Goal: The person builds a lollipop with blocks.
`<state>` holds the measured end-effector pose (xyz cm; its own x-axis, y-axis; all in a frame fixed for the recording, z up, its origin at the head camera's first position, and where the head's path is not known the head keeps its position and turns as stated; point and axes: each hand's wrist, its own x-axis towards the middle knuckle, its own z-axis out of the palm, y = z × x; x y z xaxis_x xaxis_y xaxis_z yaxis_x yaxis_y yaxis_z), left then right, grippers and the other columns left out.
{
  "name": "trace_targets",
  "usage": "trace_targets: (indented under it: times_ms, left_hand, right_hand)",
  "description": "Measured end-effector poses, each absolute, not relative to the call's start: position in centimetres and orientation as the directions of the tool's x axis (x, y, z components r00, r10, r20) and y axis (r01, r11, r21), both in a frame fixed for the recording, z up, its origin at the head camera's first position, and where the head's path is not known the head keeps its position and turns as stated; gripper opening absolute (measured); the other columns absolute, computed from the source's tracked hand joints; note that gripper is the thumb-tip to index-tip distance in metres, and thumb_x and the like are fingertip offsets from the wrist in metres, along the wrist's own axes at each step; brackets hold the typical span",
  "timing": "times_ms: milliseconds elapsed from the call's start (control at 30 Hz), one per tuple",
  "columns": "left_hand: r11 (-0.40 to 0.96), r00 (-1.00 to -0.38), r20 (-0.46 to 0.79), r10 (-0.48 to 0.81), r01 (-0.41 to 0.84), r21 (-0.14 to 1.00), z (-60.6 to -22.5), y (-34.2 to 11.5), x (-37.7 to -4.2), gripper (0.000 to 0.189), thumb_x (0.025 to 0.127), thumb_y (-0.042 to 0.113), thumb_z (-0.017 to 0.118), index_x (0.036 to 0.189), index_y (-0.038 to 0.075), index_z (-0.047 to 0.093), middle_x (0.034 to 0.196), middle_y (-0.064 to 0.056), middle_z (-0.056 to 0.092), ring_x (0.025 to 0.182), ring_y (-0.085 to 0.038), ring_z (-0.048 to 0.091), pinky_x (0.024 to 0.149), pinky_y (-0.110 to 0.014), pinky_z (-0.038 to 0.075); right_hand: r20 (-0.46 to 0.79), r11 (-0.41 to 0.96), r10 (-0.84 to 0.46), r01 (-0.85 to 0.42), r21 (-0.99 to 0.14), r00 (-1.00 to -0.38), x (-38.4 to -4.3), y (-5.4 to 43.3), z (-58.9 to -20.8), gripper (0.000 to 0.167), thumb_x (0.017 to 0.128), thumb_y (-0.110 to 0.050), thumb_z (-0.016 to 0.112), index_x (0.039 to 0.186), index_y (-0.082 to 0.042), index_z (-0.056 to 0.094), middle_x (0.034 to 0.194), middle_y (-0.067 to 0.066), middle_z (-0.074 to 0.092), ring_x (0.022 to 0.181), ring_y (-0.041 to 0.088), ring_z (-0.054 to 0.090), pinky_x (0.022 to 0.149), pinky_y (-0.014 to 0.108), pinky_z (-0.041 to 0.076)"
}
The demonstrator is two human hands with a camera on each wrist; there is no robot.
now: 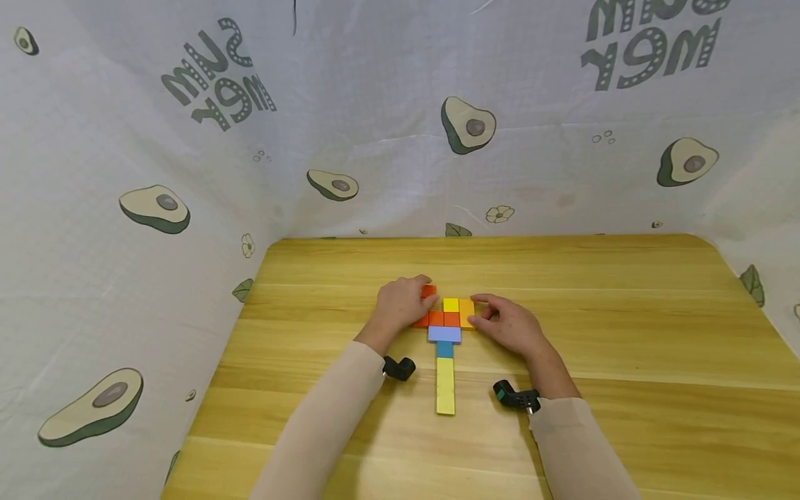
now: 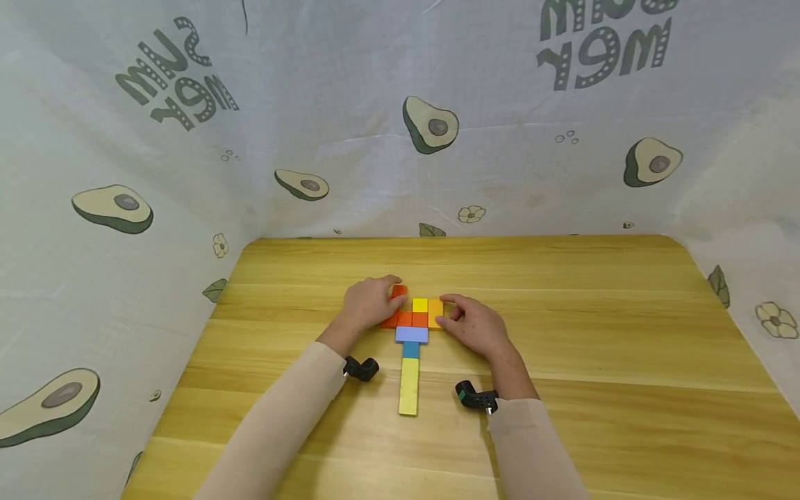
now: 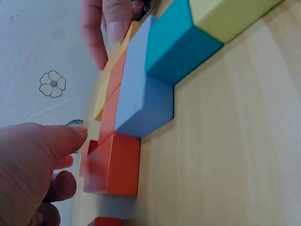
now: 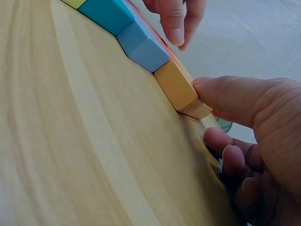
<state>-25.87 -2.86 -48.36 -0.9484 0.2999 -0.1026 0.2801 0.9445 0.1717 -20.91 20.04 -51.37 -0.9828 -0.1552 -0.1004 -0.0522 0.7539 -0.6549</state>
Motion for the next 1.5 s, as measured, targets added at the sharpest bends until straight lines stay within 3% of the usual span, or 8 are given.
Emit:
trace_targets:
  times_ms: [233,567,900,1067,1300,1500]
  left_hand:
    - [0.962,-0.967,-0.153,0.205,0.170,0.215,-48.6,-3.4,-26.8,0.044,0.100,0.056,0.057,0.132,0.028,0.067,0.098,0.001,0.076,0.077,-0.017,0.065,0.061,-0.030,0.050]
    - [0.961,-0.986,-0.113,0.125,0.092,0.259,-48.6,-4.6,-27.4,0.046,0.101,0.056,0.056,0.129,0.022,0.069,0.101,-0.002,0.078,0.068,-0.016,0.062,0.053,-0.027,0.045]
    - [0.929,-0.970,-0.154,0.186,0.122,0.349,-48.3,-6.1,-27.6,0.046,0.097,0.054,0.064,0.133,0.026,0.068,0.130,-0.001,0.072,0.101,-0.023,0.070,0.070,-0.032,0.053]
    - [0.932,-0.965,-0.166,0.204,0.140,0.333,-48.4,-6.2,-27.6,0.047,0.097,0.052,0.064,0.138,0.029,0.065,0.135,0.000,0.070,0.096,-0.022,0.070,0.066,-0.029,0.051]
    - [0.931,-0.965,-0.159,0.208,0.145,0.334,-48.7,-6.2,-27.7,0.044,0.099,0.049,0.063,0.137,0.026,0.065,0.116,-0.004,0.076,0.069,-0.016,0.059,0.056,-0.027,0.044]
    - [0.925,-0.965,-0.157,0.210,0.145,0.351,-48.8,-6.3,-27.7,0.045,0.100,0.049,0.062,0.137,0.023,0.065,0.093,-0.003,0.074,0.061,-0.015,0.052,0.053,-0.026,0.041]
  right_hand:
    - [-0.100,0.749,-0.155,-0.051,-0.660,-0.983,-20.8,20.1,-51.4,0.050,0.096,-0.039,0.071,0.139,-0.014,0.062,0.096,0.003,0.064,0.076,0.017,0.053,0.071,0.030,0.041]
    - [-0.096,0.750,-0.152,-0.051,-0.660,-0.984,-20.7,20.0,-51.1,0.051,0.095,-0.039,0.071,0.139,-0.014,0.062,0.097,0.004,0.065,0.078,0.017,0.054,0.072,0.031,0.041]
    - [-0.105,0.750,-0.151,-0.044,-0.660,-0.983,-20.8,20.0,-51.1,0.050,0.096,-0.039,0.071,0.139,-0.014,0.062,0.097,0.004,0.065,0.078,0.017,0.054,0.072,0.031,0.040]
    - [-0.105,0.749,-0.157,-0.049,-0.660,-0.982,-20.9,20.0,-51.2,0.051,0.096,-0.039,0.071,0.139,-0.014,0.062,0.097,0.003,0.065,0.078,0.017,0.054,0.072,0.030,0.041]
    - [-0.102,0.748,-0.156,-0.051,-0.662,-0.982,-20.9,20.0,-51.3,0.051,0.096,-0.039,0.071,0.139,-0.014,0.062,0.097,0.003,0.065,0.078,0.017,0.054,0.072,0.031,0.040]
    - [-0.101,0.750,-0.157,-0.052,-0.659,-0.982,-20.8,20.0,-51.2,0.050,0.096,-0.038,0.071,0.139,-0.014,0.062,0.097,0.003,0.065,0.077,0.017,0.054,0.072,0.031,0.040]
